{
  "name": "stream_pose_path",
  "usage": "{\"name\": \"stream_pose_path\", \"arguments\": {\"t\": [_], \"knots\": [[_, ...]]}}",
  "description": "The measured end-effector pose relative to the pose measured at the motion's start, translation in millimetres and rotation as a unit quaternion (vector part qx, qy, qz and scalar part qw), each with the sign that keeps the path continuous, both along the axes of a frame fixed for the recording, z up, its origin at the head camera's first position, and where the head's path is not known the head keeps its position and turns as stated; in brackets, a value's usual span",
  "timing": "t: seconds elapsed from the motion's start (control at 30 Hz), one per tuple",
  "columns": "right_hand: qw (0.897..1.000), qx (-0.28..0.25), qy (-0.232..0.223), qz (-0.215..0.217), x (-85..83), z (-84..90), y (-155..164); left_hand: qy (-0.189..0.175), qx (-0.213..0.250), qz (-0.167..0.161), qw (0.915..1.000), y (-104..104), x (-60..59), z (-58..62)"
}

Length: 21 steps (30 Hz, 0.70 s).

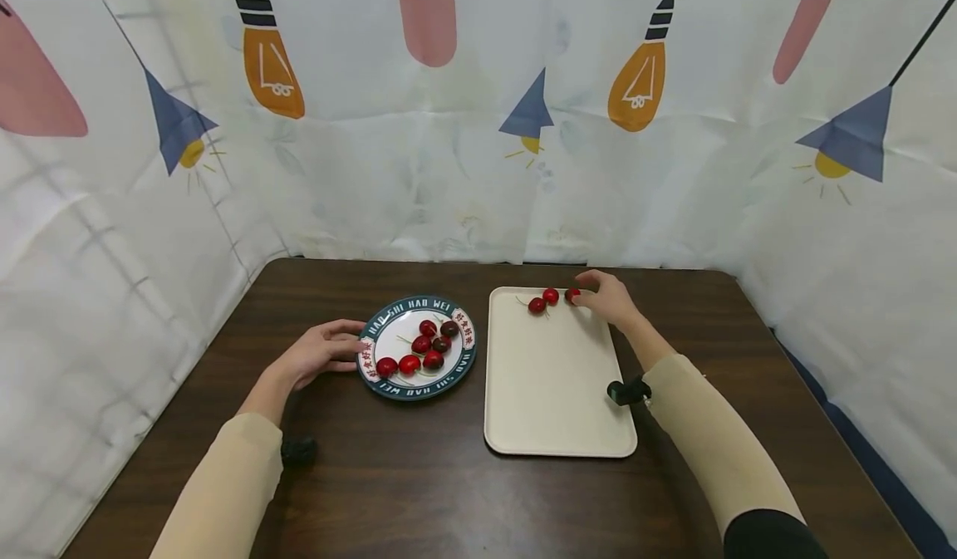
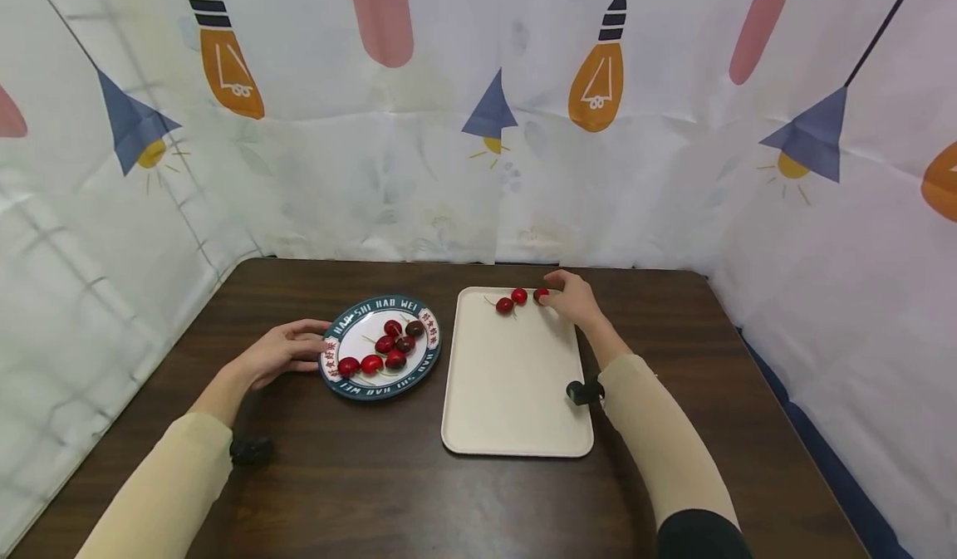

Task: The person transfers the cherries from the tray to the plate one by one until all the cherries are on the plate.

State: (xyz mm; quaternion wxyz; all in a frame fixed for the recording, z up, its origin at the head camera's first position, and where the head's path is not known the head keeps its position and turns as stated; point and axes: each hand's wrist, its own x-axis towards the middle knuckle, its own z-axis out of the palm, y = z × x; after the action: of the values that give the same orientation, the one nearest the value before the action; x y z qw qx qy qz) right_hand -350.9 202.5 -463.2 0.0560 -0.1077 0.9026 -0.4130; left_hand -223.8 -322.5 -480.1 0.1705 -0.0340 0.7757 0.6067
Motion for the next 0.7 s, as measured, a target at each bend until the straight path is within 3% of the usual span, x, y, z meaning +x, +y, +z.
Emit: {"name": "stream_pose_path", "arguments": {"t": [0.7], "knots": [[0.999,0.052,0.004,0.007,3.0,-2.8,-8.4,-0.003,0.002,-0.005,1.0000,-0.5,-1.1,1.7]]}}
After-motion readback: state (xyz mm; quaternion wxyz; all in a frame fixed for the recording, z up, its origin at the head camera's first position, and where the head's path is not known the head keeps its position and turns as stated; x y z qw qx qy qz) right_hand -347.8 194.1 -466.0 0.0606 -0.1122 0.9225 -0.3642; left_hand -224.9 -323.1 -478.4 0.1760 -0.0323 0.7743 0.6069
